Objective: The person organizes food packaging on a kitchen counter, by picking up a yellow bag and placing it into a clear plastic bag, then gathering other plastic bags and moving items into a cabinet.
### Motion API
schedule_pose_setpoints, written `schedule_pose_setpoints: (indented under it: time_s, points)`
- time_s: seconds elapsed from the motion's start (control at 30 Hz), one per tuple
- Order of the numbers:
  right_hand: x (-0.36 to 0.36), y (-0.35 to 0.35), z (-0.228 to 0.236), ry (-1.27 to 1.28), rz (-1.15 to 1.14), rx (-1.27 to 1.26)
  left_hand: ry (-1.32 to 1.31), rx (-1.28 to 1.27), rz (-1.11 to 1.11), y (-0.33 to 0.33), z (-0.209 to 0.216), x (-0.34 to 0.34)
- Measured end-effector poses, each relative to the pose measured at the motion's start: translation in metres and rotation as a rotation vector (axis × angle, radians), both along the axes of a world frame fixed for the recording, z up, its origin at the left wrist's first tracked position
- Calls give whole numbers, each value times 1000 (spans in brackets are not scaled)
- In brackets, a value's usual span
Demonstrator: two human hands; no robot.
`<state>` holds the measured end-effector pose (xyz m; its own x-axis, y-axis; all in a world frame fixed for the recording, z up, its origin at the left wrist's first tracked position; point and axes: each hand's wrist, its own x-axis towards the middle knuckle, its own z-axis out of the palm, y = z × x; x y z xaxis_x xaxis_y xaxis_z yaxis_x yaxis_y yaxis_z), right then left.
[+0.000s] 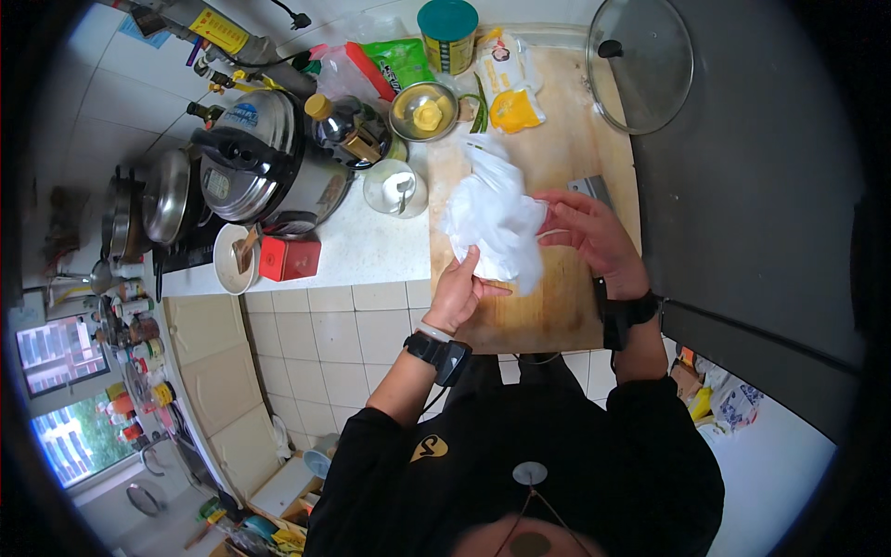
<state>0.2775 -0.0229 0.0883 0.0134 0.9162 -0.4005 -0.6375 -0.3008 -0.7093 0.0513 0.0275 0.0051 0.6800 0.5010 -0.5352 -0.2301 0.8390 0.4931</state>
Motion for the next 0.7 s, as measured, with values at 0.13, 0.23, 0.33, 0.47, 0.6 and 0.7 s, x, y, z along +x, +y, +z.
schedule_pose_setpoints:
  time_s: [0.13,0.23,0.33,0.47,0.6,0.7]
  points:
    - [0,4,1,-172,31,68,1,-21,-26,1,0,-3]
    - [-3,7,-7,-277,14,164,102,88,-17,-2,-1,-1]
    - [-11,4,2,-425,70,280,262,253,-2,0,-14,-11]
    - [-20,-1,4,-891,206,410,549,315,91,13,10,-30]
    - [-26,-11,-11,-917,277,396,487,485,159,17,43,-28]
    - [-23,-24,-14,-891,455,321,548,460,215,28,44,-19]
